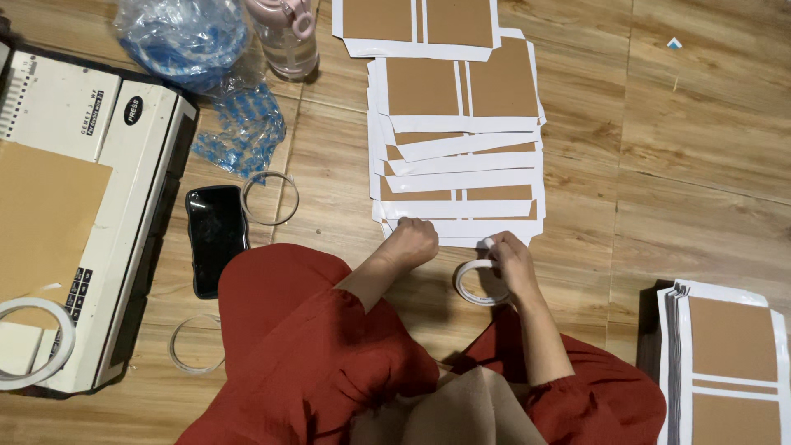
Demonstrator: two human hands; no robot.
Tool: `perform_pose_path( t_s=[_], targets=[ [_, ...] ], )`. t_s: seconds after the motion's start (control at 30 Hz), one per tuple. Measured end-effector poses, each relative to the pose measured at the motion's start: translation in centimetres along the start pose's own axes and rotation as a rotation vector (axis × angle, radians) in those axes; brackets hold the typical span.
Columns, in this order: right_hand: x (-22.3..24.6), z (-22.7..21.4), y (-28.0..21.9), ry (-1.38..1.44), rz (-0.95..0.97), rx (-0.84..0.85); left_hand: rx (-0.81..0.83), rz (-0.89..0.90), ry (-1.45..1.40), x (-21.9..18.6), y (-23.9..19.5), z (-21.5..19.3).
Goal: The person sits on the floor and applies strips of white tape to the edges of rectangular cardboard pieces. They tear the tape by hand and press it down to secure the cardboard pieces together in a stack.
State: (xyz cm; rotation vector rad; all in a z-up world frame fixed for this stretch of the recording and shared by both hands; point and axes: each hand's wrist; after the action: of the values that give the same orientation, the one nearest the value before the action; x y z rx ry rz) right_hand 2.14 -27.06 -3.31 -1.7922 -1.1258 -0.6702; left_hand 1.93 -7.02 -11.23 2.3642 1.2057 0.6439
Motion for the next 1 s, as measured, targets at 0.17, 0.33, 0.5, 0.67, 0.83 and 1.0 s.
perform_pose_path(
  t_s=[0.17, 0.33, 0.5, 0.67, 0.83, 1.0],
  targets=[
    [3.8, 3.5, -1.6, 0.003, -0.154, 0.205, 0.323, -0.482, -0.335, 4.4, 1.9, -6.3],
    [6.1, 6.8, -1.6, -0.219, -0.379, 0.360, 0.667, -0.863, -0.717, 7.6, 0.7, -8.4],
    [9.0, 7.5, -2.0, -0.516, -0.337, 0.305, 0.842, -1.487, -1.303, 8.5, 0.6, -8.2],
    [11.2, 6.8, -4.0, -0.671, -0.468, 0.238, 0.794, -1.545, -1.489, 7.4, 0.4, -6.3],
    [10.1, 6.3, -4.1, -0.733, -0.612, 0.113, 0.738, -1.649, -1.616, 7.9, 1.4, -8.1],
    [10.7, 6.4, -4.7, -0.860, -0.966, -0.028, 0.632, -1.611, -1.772, 7.1, 1.1, -6.9]
  ],
)
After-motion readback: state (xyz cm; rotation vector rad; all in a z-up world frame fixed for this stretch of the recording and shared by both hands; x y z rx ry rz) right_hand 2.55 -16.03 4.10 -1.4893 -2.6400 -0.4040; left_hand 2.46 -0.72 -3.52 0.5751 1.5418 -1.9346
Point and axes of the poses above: each hand's wrist, its own y-axis towards the middle knuckle, its own z-axis out of the palm, x = y × z, and after that the axes turned 8 degrees about -x, right-handed
